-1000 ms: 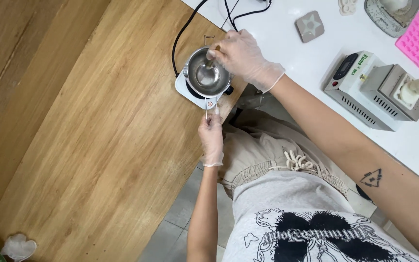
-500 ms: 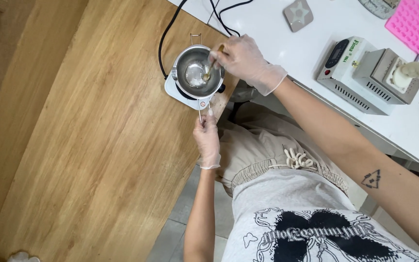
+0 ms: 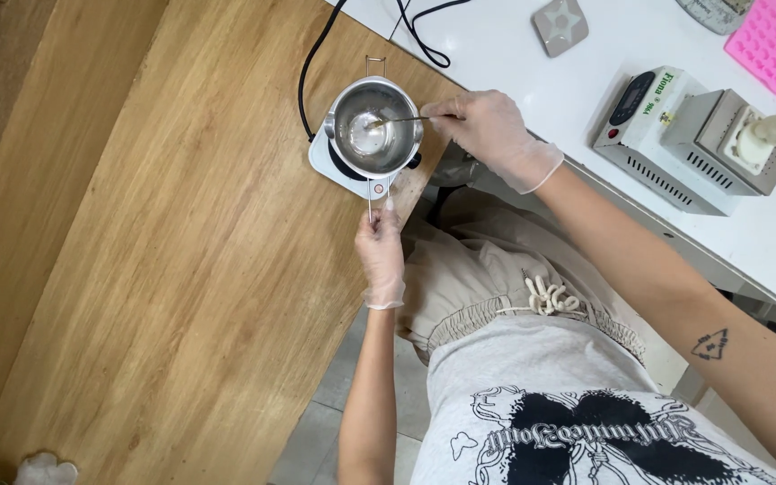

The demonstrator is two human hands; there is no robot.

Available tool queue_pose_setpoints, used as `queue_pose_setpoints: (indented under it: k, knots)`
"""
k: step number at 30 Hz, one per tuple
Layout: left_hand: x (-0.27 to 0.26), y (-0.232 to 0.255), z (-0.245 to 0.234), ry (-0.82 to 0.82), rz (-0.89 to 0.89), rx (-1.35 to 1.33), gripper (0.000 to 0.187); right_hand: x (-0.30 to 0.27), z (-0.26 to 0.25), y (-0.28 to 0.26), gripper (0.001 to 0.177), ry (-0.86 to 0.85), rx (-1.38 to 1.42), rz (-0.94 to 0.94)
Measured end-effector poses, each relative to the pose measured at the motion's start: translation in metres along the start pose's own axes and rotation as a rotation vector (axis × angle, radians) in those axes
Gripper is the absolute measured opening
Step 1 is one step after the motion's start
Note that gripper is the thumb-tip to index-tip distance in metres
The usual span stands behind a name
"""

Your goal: Placing pieces of wax into a small pot and stirring it over a heating plate to melt it.

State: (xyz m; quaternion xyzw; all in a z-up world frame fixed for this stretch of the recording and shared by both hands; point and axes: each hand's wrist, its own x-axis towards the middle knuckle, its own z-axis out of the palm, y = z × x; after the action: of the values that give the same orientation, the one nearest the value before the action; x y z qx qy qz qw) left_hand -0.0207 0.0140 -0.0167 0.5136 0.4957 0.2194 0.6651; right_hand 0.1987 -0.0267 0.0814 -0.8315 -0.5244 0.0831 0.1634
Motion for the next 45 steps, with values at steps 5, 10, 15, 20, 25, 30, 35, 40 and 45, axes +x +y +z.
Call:
queue_pose_setpoints:
  k: [5, 10, 15, 20, 25, 30, 35, 40, 45]
  knots:
    - [-0.001, 0.007, -0.001, -0.004, -0.030, -0.011, 0.029, 0.002, -0.010, -0.012, 0.011, 0.086, -0.368, -0.183]
    - [-0.006, 0.008, -0.003, -0.010, 0.003, 0.088, 0.032, 0.005, -0.008, -0.015, 0.011, 0.075, -0.442, -0.202]
    - [-0.007, 0.003, -0.008, -0.040, 0.158, 0.249, 0.030, 0.001, -0.006, -0.018, 0.011, 0.022, -0.350, -0.018]
    - [0.000, -0.029, -0.007, 0.043, 0.171, 0.391, 0.017, -0.018, 0.018, 0.016, 0.015, -0.084, -0.174, 0.161]
    - [0.001, -0.033, -0.005, 0.057, 0.203, 0.454, 0.020, -0.030, 0.019, 0.003, 0.017, -0.163, -0.013, 0.313]
    - [-0.001, -0.029, -0.005, 0.064, 0.269, 0.508, 0.022, -0.037, 0.029, 0.010, 0.017, -0.107, -0.009, 0.369]
    - [-0.003, -0.025, -0.004, 0.104, 0.383, 0.529, 0.023, -0.034, 0.018, 0.000, 0.017, -0.107, 0.036, 0.421]
    - [-0.004, -0.021, -0.002, 0.130, 0.431, 0.537, 0.024, -0.030, 0.017, 0.003, 0.017, -0.123, 0.102, 0.486]
    - [-0.002, -0.026, 0.000, 0.131, 0.456, 0.529, 0.024, -0.025, 0.006, -0.008, 0.021, -0.219, 0.080, 0.438]
